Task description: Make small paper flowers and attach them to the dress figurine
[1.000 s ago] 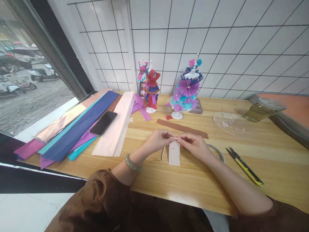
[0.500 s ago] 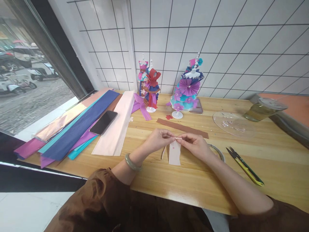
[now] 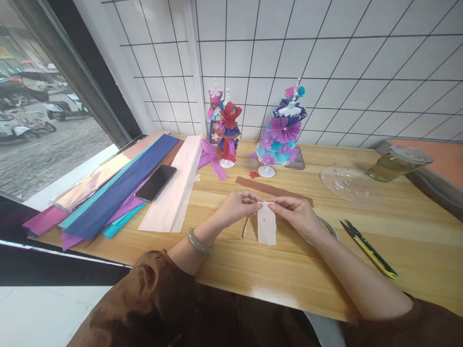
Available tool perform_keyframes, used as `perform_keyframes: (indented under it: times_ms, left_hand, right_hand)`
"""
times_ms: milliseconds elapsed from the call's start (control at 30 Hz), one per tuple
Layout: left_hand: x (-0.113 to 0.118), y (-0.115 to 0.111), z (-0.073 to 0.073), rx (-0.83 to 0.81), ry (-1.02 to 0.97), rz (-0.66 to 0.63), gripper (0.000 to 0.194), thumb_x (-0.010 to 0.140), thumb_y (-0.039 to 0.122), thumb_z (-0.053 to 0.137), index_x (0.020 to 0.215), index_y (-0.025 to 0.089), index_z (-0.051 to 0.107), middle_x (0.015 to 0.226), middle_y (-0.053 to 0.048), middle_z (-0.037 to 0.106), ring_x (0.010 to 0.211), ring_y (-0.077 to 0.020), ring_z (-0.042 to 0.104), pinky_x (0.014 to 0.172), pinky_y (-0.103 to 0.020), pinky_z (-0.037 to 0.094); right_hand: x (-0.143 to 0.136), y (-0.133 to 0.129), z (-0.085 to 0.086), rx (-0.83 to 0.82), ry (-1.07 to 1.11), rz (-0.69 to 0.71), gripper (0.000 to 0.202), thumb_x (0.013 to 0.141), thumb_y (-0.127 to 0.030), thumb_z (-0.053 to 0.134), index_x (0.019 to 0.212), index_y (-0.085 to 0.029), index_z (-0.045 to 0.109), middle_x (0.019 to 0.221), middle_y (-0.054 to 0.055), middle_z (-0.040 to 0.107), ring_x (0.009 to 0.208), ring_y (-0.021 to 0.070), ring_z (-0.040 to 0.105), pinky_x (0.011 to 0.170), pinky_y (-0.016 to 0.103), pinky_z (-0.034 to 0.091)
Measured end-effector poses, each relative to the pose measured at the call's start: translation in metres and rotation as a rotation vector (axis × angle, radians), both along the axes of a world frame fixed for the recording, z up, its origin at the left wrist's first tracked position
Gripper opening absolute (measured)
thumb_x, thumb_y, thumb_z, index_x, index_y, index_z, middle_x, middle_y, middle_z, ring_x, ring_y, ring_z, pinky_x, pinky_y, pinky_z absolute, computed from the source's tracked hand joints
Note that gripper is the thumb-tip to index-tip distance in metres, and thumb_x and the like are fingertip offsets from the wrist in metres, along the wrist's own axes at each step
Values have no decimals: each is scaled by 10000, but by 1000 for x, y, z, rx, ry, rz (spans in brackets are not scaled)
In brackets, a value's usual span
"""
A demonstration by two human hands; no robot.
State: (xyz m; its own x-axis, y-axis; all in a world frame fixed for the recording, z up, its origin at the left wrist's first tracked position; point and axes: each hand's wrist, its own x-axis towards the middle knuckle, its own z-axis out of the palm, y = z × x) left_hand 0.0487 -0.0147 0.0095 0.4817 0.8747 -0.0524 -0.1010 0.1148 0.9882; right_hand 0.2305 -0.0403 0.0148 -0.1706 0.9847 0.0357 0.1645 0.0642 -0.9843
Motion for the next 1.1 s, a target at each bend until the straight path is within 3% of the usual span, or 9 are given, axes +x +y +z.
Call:
perform_keyframes:
  times_ms: [667,900,1100]
  left_hand:
    - [-1,0,1,4,-38,22,260,624,252,673,824,97,615,770,-64,647,679,-112,601,677,-257,472]
    - [-1,-1,2,52,-18,18,263,649,320,650,775,92,611,720,-51,633,657,-99,581,669,-252,464]
    - [0,0,2,34,7,55,265,638,273,665,809,102,556,704,-33,606,643,-96,580,616,-235,463]
  right_hand:
    - [4,1,-2,11,6,33,277,683,-381,626,888,-200,672,922,58,682,863,211,617,782,351,481]
    - [-1,-1,0,81,-105,-11,277,673,-415,626,834,-194,669,860,60,689,792,207,627,742,353,495]
    - [-5,-4,4,155,-221,-45,279,677,-433,608,803,-186,643,795,53,681,724,188,615,669,321,488]
